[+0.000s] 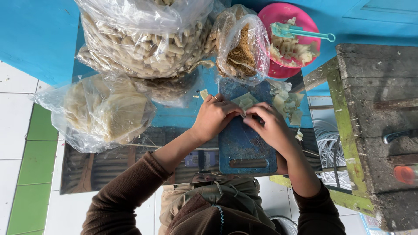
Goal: The person tears pieces from a soft white food block by hand and arranges the torn pieces in rows on a cutting board. They pull a wrapped block from a plastic bag, tear off flat slices one at a time, and reach into a pink bowl of prepared pieces at the end.
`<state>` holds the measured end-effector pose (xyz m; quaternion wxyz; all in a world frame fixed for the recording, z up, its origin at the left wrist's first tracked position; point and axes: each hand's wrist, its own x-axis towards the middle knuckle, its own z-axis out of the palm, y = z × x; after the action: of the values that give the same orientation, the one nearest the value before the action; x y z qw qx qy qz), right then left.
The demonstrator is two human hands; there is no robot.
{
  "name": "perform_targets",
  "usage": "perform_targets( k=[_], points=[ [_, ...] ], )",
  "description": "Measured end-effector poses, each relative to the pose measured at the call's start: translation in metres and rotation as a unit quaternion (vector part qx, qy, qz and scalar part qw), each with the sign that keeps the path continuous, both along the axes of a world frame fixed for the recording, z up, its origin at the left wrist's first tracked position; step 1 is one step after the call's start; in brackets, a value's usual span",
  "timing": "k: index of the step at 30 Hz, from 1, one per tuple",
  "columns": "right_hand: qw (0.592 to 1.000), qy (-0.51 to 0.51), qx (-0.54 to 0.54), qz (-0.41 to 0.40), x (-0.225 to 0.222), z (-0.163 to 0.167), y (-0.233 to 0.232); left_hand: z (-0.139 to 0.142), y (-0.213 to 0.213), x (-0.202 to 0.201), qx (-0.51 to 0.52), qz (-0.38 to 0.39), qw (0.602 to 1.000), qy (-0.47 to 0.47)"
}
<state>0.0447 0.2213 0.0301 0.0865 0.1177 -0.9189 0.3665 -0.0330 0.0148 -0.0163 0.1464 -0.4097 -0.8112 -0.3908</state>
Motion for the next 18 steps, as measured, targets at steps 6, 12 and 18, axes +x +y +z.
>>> perform_targets(
  k=[6, 12, 18],
  points=[
    [0.992, 0.083, 0.099, -0.007, -0.014, -0.013, 0.000, 0.004, 0.015, -0.012, 0.001, -0.001, 0.996, -0.085],
    [0.995, -0.061, 0.077, 0.007, -0.040, -0.006, 0.016, 0.010, 0.022, -0.025, -0.035, -0.017, 0.983, -0.180],
    [0.998, -0.043, 0.042, 0.015, -0.036, 0.004, 0.012, 0.010, 0.018, -0.014, -0.021, 0.011, 0.989, -0.146]
  ],
)
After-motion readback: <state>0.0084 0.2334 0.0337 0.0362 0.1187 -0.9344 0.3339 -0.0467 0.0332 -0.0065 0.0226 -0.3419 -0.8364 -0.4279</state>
